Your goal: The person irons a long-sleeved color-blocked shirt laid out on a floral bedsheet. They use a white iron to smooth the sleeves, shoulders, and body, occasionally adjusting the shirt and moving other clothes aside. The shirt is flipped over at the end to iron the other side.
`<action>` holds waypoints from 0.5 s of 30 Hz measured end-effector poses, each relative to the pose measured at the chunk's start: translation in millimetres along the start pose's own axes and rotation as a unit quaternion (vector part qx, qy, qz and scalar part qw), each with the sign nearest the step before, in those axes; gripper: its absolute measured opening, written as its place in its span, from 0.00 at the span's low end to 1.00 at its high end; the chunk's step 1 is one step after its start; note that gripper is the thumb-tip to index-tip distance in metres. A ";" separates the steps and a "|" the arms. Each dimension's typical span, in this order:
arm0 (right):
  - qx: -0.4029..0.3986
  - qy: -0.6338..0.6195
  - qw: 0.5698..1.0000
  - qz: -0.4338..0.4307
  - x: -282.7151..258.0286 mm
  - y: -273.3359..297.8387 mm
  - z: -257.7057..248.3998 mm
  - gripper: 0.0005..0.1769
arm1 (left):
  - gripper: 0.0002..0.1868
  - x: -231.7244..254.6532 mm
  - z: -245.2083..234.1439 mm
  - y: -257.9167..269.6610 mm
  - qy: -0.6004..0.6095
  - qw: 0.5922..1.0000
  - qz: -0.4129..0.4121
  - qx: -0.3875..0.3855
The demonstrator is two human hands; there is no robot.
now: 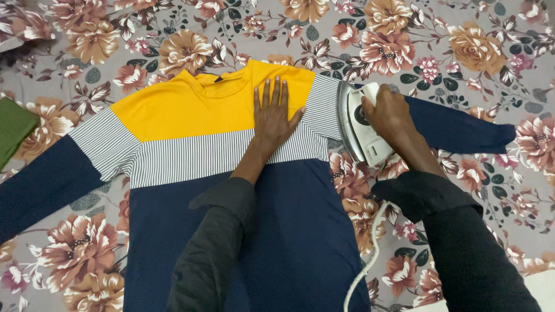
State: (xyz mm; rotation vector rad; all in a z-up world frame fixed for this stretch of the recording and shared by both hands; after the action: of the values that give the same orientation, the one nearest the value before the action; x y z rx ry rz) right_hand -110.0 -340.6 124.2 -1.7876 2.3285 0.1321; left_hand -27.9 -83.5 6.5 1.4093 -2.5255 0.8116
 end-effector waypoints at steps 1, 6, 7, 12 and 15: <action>0.007 0.000 1.000 -0.009 0.0 -2.2 -0.5 0.27 | 0.47 0.2 0.7 1.4 0.003 1.000 -0.002 0.000; -0.024 -0.007 0.999 0.032 -9.5 -2.1 -5.7 0.28 | 0.48 2.6 -3.5 1.0 -0.007 0.999 -0.032 -0.014; -0.039 -0.016 0.998 0.048 -8.3 3.9 -6.5 0.28 | 0.49 3.9 -3.1 1.4 -0.008 1.000 -0.027 -0.007; -0.013 0.005 0.999 0.031 -3.5 16.2 -11.1 0.29 | 0.49 2.4 -2.5 -0.7 -0.015 1.000 -0.023 0.008; -0.012 -0.008 0.998 0.054 -15.6 3.4 -17.6 0.29 | 0.45 2.0 -5.2 3.8 -0.015 0.999 -0.030 0.004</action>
State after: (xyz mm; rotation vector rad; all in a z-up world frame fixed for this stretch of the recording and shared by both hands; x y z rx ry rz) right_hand -111.2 -328.3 144.6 -1.6642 2.4231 0.1898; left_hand -32.9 -80.7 10.2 1.5038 -2.4907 0.7958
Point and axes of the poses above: each hand's wrist, its own y-axis away from the middle knuckle, its own z-axis out of the palm, x = y × z, the point moved 2 cm from there along -y, towards the middle knuckle, and after that the axes turned 2 degrees about y, right-handed, at the moved point
